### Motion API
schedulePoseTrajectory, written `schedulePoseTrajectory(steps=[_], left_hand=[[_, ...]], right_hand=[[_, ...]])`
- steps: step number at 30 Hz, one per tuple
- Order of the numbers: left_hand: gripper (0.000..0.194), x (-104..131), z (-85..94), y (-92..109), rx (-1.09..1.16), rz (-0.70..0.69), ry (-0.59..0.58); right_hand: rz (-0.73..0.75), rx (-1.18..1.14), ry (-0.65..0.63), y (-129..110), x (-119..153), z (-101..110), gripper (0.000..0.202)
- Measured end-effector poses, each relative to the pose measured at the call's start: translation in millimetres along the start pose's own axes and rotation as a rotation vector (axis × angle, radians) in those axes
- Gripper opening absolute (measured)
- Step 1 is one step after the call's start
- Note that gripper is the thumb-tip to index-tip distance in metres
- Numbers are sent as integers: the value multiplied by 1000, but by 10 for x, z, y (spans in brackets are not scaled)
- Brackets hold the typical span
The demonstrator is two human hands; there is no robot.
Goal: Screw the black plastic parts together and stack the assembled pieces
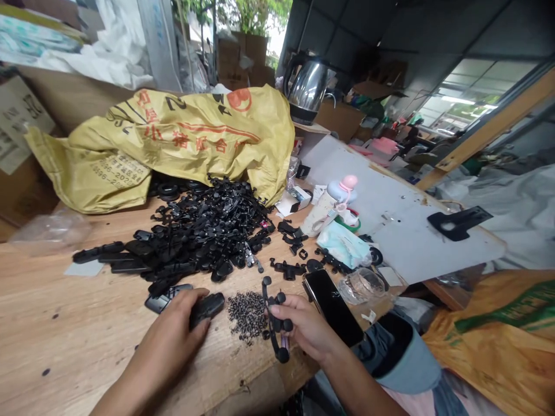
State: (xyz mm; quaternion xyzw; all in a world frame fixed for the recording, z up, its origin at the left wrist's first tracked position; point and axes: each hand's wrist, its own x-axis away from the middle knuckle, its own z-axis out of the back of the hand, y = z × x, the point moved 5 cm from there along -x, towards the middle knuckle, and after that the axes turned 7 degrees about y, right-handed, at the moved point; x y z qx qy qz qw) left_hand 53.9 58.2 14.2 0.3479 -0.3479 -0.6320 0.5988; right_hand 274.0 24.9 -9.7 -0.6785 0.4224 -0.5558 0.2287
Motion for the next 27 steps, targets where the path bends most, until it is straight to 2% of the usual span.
schedulePoseTrajectory(steps=[4, 8, 12, 16, 18, 23, 27], left_hand=[[28, 86, -118, 95, 230, 98, -162], [31, 139, -230, 194, 363, 159, -211], [43, 155, -302, 149, 622, 328, -208], [36, 230, -417, 85, 1059, 606, -157], [34, 293, -472, 61, 1178, 739, -107], [27, 442, -580, 105, 1205, 866, -208], [23, 484, -574, 96, 1229, 915, -166]], right_hand=[[60, -123, -138, -85, 39, -187, 29], [56, -116, -194, -129, 47, -306, 28], [-18, -114, -237, -84, 70, -343, 31], [-34, -139, -267, -45, 116, -386, 32], [-11, -130, -243, -57, 124, -384, 30], [22, -36, -208, -110, 118, -343, 28], [15, 23, -247, -82, 109, -334, 30]])
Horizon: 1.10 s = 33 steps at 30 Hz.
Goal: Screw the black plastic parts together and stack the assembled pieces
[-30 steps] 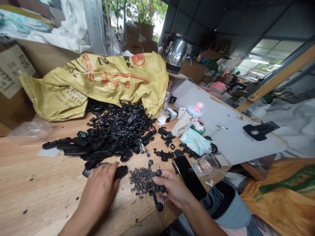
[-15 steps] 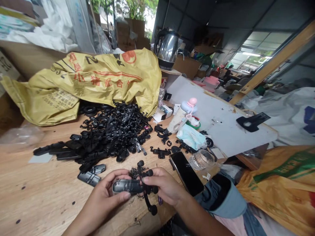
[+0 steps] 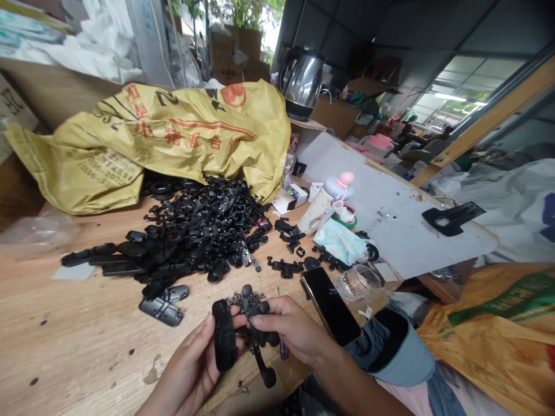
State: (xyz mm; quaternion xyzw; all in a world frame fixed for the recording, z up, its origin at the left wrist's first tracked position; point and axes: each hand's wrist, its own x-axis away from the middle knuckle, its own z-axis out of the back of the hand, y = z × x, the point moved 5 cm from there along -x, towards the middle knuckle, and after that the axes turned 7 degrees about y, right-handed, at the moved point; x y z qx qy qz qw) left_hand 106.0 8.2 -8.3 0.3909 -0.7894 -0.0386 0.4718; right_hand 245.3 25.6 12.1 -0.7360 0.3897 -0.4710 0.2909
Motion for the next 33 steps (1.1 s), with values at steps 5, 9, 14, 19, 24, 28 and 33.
schedulePoseTrajectory(steps=[5, 9, 14, 19, 24, 28, 33], left_hand=[[23, -1, 17, 49, 8, -31, 15], [23, -14, 34, 48, 12, -43, 0], [28, -32, 8, -48, -5, -51, -162], [32, -30, -36, -101, -111, -89, -245], [31, -5, -82, -103, -122, -82, -263], [34, 8, -86, -97, -134, -95, -256], [33, -6, -56, -82, -190, -120, -222]], right_hand=[[-17, 8, -46, 72, -8, -10, 30], [-45, -17, -47, 61, 16, -32, 31], [-41, -70, -63, 37, 37, -54, 29], [-51, -72, -61, 61, 17, -87, 26], [-49, -25, -27, 52, -17, -139, 29], [-31, 13, -7, 63, -36, -137, 29], [-50, 21, -15, 73, -32, -132, 27]])
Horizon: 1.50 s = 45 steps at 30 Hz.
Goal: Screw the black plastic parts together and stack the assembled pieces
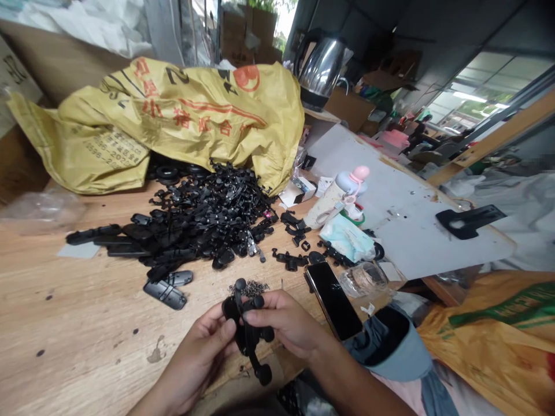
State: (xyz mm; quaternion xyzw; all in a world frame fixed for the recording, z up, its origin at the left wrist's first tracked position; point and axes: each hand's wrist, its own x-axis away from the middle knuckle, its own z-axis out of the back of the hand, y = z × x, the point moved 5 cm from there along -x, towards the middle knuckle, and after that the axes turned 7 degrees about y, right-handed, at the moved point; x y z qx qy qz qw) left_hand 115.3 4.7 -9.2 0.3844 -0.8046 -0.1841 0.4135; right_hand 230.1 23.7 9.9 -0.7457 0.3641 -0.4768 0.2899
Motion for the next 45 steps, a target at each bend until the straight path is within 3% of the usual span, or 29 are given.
schedulePoseTrajectory(steps=[10, 16, 24, 32, 45], left_hand=[[32, -27, 41, 98, -200, -136, -49], [40, 13, -70, 186, -202, -10, -134], [39, -31, -191, 280, -119, -18, -257], [37, -59, -153, 267, -104, -19, -224], [35, -57, -171, 268, -39, 40, -190]], right_hand=[[-11, 0, 21, -54, -2, 1, 25], [15, -33, -19, -186, -51, -11, 26], [-21, 32, -88, -295, -95, 22, 24], [-6, 26, -110, -338, -58, 3, 23], [40, 180, -39, -349, -72, 38, 27]])
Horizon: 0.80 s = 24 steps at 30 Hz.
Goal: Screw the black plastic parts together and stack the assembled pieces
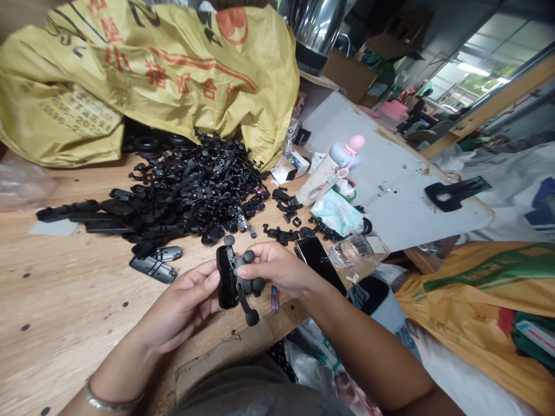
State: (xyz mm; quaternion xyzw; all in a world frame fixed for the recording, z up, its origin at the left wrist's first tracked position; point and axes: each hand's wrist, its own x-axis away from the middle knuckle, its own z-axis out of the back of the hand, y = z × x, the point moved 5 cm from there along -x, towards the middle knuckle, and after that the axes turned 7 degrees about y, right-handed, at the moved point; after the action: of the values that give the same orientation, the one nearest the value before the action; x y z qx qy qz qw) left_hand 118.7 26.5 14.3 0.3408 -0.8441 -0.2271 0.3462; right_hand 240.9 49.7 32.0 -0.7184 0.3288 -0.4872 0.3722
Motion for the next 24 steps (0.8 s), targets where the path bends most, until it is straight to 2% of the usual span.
schedulePoseTrajectory(steps=[5, 12, 16, 20, 24], left_hand=[[35, 4, 14, -4, -33, 20, 44], [35, 30, 44, -70, -149, 36, 124], [37, 34, 71, -104, -192, 49, 119], [38, 21, 56, -146, -190, 100, 35], [36, 6, 63, -153, -236, 97, 39]], right_hand=[[29, 108, 38, 2, 7, -2, 30], [93, 326, 215, 76, 18, 118, 37], [58, 255, 152, 197, -9, 126, 40], [-33, 128, 46, 343, -37, 114, 42], [17, 132, 79, 378, -14, 148, 42]])
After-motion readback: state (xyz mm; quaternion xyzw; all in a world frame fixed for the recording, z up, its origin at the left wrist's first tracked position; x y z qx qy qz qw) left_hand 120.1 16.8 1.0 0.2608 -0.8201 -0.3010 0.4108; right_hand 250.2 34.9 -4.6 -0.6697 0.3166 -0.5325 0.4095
